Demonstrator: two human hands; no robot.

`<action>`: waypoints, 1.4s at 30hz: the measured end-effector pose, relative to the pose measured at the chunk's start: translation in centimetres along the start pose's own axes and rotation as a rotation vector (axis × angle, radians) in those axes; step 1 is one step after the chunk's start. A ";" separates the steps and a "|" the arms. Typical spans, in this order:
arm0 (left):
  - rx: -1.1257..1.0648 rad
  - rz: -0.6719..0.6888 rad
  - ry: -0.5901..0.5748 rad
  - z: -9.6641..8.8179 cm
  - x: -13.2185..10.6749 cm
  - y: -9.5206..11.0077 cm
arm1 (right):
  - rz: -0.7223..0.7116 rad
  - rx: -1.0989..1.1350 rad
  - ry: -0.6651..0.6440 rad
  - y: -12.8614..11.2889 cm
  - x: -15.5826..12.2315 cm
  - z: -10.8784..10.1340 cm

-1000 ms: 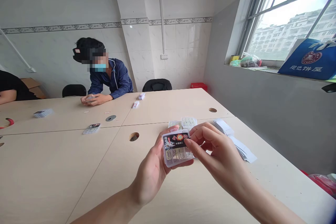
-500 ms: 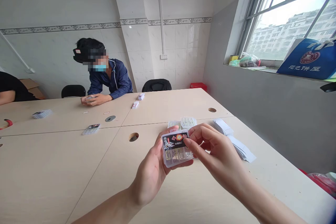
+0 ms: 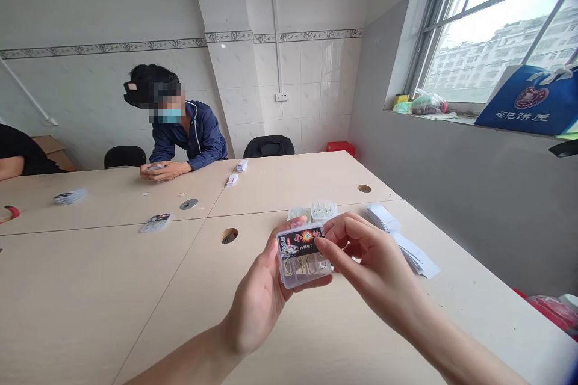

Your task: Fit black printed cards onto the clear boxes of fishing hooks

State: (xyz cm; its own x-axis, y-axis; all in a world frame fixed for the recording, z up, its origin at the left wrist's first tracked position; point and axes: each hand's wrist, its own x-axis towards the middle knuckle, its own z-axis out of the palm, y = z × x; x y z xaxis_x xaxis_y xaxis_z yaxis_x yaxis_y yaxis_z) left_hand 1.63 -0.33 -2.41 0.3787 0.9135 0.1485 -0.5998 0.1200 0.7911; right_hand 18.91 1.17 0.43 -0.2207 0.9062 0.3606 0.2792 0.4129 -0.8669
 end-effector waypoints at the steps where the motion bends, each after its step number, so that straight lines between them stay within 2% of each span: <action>1: -0.002 0.001 0.001 0.0 0.0 0.0 | 0.002 0.001 -0.001 0.0 0.0 0.0; 42: 0.003 0.014 0.005 -0.1 0.0 -0.2 | 0.003 0.039 0.006 0.0 0.1 0.0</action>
State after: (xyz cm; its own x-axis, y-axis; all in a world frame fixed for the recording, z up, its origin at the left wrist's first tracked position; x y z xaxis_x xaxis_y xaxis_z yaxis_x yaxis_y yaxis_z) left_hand 1.67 -0.32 -2.58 0.3666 0.9172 0.1560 -0.6028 0.1064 0.7908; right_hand 18.93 1.29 0.46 -0.2138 0.9082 0.3599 0.2435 0.4063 -0.8807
